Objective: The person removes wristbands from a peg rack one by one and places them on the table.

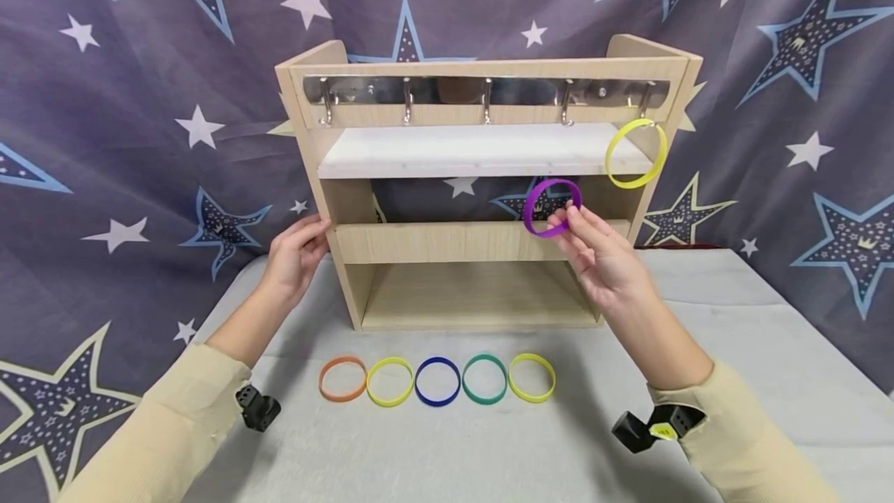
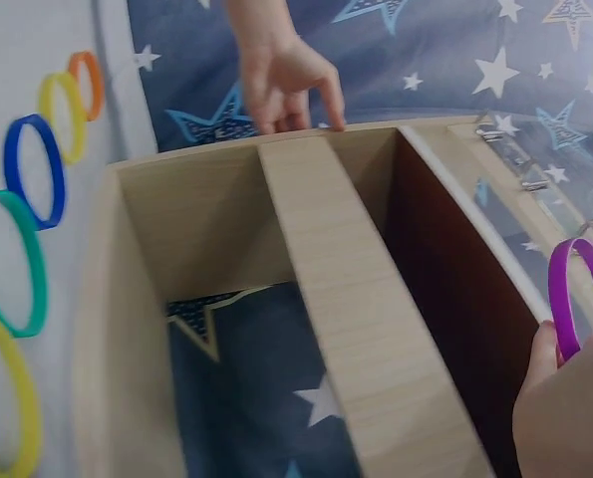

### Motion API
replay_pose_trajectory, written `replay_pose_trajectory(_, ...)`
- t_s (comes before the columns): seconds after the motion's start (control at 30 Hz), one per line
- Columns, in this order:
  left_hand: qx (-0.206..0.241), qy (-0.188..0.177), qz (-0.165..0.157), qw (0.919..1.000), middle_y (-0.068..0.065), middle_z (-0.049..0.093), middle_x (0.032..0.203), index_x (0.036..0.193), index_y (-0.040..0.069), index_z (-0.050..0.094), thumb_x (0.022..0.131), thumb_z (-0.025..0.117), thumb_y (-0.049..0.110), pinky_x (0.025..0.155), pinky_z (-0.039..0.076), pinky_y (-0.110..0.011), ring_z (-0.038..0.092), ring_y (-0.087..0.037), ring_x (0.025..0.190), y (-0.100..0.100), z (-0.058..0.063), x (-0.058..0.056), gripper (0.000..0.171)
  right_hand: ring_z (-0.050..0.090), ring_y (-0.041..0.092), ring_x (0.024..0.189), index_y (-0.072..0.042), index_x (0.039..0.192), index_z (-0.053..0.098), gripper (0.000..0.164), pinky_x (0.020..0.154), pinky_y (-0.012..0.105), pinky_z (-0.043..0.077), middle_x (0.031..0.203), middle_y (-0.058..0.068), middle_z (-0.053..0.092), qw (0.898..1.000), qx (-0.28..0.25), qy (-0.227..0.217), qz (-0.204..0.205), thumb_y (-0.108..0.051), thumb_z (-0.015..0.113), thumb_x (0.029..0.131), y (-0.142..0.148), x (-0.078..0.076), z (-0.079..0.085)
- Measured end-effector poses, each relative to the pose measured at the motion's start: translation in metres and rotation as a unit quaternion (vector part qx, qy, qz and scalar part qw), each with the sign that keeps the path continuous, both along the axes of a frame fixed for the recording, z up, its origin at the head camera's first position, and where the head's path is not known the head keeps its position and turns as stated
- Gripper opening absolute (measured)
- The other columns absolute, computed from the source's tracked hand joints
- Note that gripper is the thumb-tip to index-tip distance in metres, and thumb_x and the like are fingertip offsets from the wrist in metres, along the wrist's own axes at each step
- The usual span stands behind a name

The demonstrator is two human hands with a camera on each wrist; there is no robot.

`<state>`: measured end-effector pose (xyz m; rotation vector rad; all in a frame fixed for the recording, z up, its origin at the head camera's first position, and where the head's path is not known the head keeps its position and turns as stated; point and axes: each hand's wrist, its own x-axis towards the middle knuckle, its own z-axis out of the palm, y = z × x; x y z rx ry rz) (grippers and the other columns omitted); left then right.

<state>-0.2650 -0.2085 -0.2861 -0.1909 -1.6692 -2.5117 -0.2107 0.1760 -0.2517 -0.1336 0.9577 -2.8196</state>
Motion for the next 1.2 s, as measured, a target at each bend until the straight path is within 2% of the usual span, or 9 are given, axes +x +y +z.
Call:
replay_pose_trajectory(0.23,-0.011,-0.002,0.000,0.9999,0.005,0.067,0.093,0.094,0.013,0.064,0.096,0.052,0.007,0.086,0.051,-0.014,0.063,-0.003,0.091,-0.001,-0.001,0.000,0.014,0.071,0.012,0.079,-0.006,0.087,0.068,0.014,0.079,0.020,0.057,0.081,0.006,0.072,0.997,0.063,-0.032,0.022,-0.004,0.056,0.094,0.001,-0.001,-0.020)
replay_pose_trajectory(0.57,-0.016,-0.002,0.003,0.9999,0.007,0.068,0.092,0.090,0.016,0.066,0.097,0.049,0.006,0.086,0.051,-0.014,0.063,-0.003,0.092,-0.001,0.000,0.003,0.021,0.071,0.012,0.080,-0.004,0.086,0.067,0.016,0.082,0.020,0.057,0.082,0.007,0.071,0.993,0.099,-0.048,0.043,-0.005,0.054,0.096,0.005,0.002,-0.045)
replay_pose_trajectory(0.7,-0.014,0.000,0.000,0.9999,0.007,0.068,0.092,0.090,0.015,0.066,0.097,0.050,0.006,0.087,0.050,-0.014,0.062,-0.003,0.093,-0.001,0.000,0.004,0.020,0.071,0.011,0.080,-0.007,0.084,0.068,0.016,0.082,0.021,0.057,0.081,0.005,0.072,0.989,0.121,-0.067,0.051,-0.005,0.056,0.095,0.007,0.002,-0.053)
replay_pose_trajectory(0.9,-0.006,0.000,-0.002,1.0000,0.005,0.068,0.094,0.092,0.014,0.066,0.096,0.051,0.006,0.088,0.051,-0.014,0.063,-0.004,0.094,-0.003,-0.001,0.003,0.017,0.071,0.010,0.081,-0.010,0.085,0.068,0.016,0.082,0.022,0.058,0.082,0.003,0.073,0.979,0.162,-0.085,0.094,-0.002,0.058,0.094,0.011,0.002,-0.066)
replay_pose_trajectory(1.03,-0.004,-0.002,-0.002,1.0000,0.004,0.068,0.095,0.093,0.013,0.066,0.096,0.053,0.007,0.088,0.051,-0.014,0.063,-0.005,0.094,-0.002,-0.001,0.002,0.015,0.071,0.010,0.083,-0.009,0.090,0.064,0.013,0.083,0.022,0.057,0.084,0.001,0.072,0.971,0.193,-0.082,0.112,0.001,0.057,0.094,0.013,0.003,-0.075)
replay_pose_trajectory(1.1,-0.004,-0.002,-0.003,1.0000,0.004,0.068,0.095,0.093,0.013,0.066,0.096,0.053,0.007,0.088,0.051,-0.014,0.063,-0.005,0.095,-0.002,-0.001,0.001,0.015,0.070,0.009,0.084,-0.003,0.104,0.058,0.011,0.083,0.022,0.057,0.086,0.001,0.072,0.968,0.209,-0.076,0.117,0.002,0.055,0.094,0.013,0.003,-0.081)
replay_pose_trajectory(1.2,-0.003,0.001,-0.004,1.0000,0.004,0.068,0.094,0.092,0.013,0.067,0.096,0.053,0.007,0.088,0.051,-0.014,0.063,-0.006,0.094,-0.002,-0.001,0.001,0.016,0.070,0.007,0.085,0.007,0.129,0.040,0.036,0.083,0.021,0.057,0.087,0.000,0.071,0.960,0.244,-0.061,0.126,0.003,0.052,0.095,0.014,0.004,-0.090)
